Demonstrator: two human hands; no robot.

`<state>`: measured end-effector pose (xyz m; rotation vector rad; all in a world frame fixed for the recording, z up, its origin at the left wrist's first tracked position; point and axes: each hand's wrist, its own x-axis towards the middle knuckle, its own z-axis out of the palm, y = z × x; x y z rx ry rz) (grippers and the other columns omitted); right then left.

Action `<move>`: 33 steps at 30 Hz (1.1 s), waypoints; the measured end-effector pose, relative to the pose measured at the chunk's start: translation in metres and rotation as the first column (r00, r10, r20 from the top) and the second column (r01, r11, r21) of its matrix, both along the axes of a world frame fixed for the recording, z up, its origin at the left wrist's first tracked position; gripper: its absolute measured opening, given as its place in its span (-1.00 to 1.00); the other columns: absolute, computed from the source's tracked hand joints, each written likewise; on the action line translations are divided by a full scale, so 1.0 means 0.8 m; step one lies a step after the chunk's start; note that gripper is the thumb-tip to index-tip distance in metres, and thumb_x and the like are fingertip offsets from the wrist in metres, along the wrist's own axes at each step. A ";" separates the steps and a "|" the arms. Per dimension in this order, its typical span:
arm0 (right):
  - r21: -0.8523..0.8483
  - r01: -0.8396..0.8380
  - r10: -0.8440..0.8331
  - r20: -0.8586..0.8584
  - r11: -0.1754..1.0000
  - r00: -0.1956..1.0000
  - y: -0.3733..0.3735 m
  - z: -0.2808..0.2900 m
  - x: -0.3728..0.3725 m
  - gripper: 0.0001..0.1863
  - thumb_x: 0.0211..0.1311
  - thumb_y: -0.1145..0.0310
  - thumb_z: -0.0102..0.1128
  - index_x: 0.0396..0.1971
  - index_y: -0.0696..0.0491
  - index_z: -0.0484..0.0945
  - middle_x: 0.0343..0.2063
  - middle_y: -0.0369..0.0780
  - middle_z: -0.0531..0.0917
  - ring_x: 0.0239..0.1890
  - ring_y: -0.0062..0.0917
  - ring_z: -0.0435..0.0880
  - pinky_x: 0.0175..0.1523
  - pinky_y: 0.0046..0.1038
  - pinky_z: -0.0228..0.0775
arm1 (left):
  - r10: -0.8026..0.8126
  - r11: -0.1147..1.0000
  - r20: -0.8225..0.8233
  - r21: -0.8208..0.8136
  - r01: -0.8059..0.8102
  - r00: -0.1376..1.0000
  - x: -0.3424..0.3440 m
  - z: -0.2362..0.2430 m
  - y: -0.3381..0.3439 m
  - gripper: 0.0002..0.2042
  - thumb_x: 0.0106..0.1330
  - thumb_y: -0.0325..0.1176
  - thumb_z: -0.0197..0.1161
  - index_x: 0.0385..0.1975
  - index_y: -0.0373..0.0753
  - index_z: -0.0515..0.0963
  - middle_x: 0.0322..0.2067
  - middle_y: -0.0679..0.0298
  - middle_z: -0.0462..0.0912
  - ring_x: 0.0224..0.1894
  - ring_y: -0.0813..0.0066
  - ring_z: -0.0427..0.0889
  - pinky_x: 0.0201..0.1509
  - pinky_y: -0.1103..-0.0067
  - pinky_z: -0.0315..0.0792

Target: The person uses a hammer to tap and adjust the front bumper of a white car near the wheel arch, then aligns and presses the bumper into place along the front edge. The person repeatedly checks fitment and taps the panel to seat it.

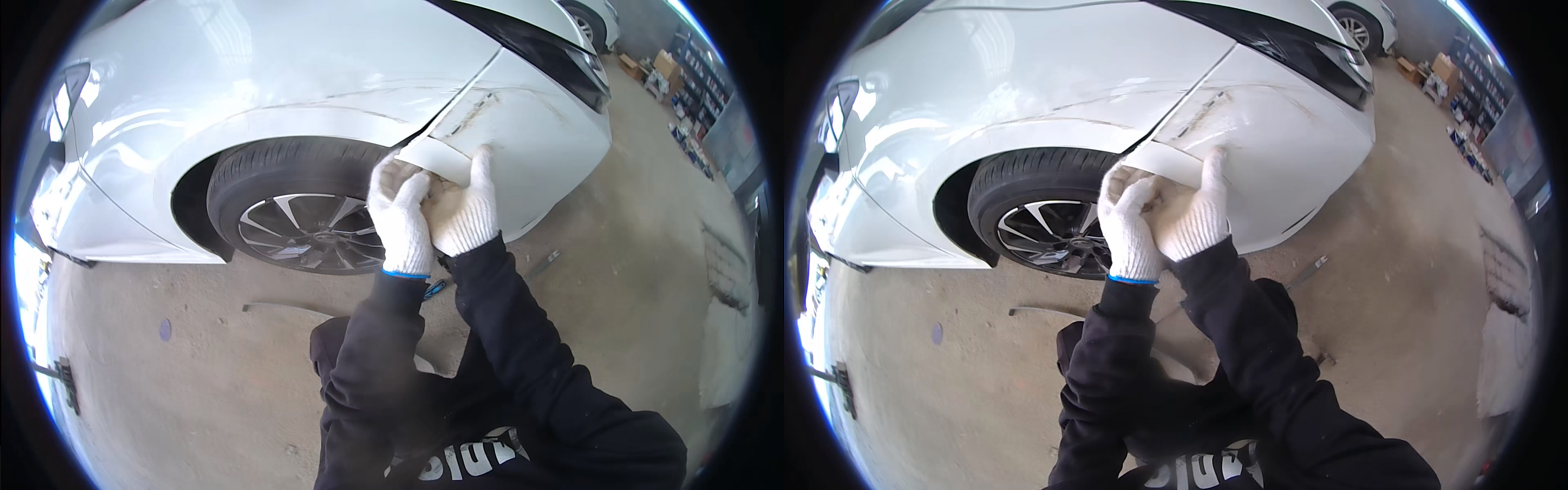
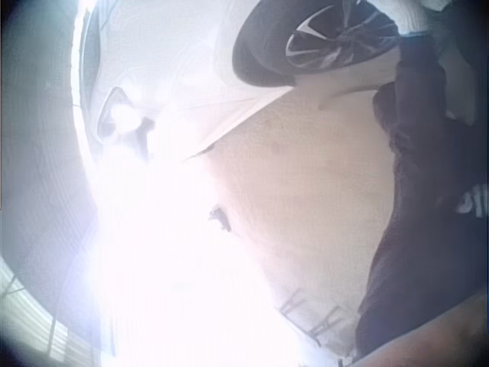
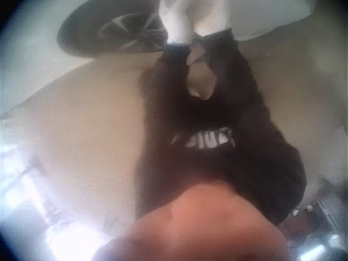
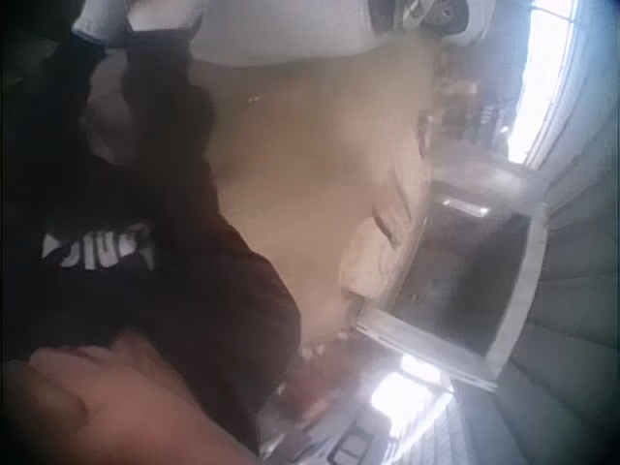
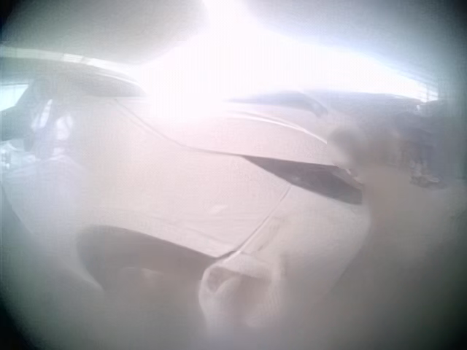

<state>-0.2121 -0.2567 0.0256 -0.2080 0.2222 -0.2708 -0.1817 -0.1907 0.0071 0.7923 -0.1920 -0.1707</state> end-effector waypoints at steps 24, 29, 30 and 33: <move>-0.149 0.019 -0.009 0.069 0.989 0.998 -0.037 -0.028 -0.017 -0.14 0.24 -0.30 0.23 0.23 0.15 0.35 -0.01 -0.20 0.52 -0.06 -0.47 0.51 0.12 -0.38 0.45 | -0.206 0.973 -0.064 -0.119 0.197 0.977 -0.008 0.015 -0.006 -0.69 0.17 -0.62 0.07 -0.06 -0.44 0.50 -0.25 0.19 0.63 -0.25 0.53 0.62 -0.15 0.63 0.49; 0.069 -0.128 0.121 0.106 0.989 0.987 -0.029 -0.015 -0.016 -0.13 0.28 -0.37 0.10 0.11 0.24 0.39 -0.28 -0.23 0.50 -0.37 -0.55 0.43 -0.21 -0.50 0.45 | -0.216 0.961 -0.177 -0.211 0.178 0.960 0.001 0.016 -0.009 -0.60 0.40 -0.45 0.10 0.19 -0.45 0.33 -0.42 0.27 0.51 -0.52 0.56 0.58 -0.46 0.67 0.49; 0.119 -0.074 0.067 0.061 0.990 0.996 -0.028 -0.011 -0.013 -0.14 0.27 -0.38 0.10 0.06 0.25 0.41 -0.33 -0.24 0.48 -0.43 -0.58 0.40 -0.34 -0.53 0.39 | -0.257 0.944 -0.214 -0.267 0.196 0.943 0.004 0.016 -0.009 -0.54 0.42 -0.43 0.08 0.28 -0.46 0.26 -0.40 0.26 0.50 -0.56 0.55 0.58 -0.48 0.69 0.50; 0.079 -0.162 0.149 0.150 0.984 0.977 -0.037 -0.031 -0.009 -0.12 0.24 -0.43 0.10 0.08 0.19 0.42 -0.27 -0.23 0.52 -0.43 -0.60 0.39 -0.34 -0.56 0.39 | -0.371 0.919 -0.154 -0.205 0.337 0.916 0.012 0.008 -0.001 -0.64 0.41 -0.39 0.12 0.16 -0.37 0.38 -0.31 0.23 0.51 -0.42 0.53 0.62 -0.47 0.67 0.53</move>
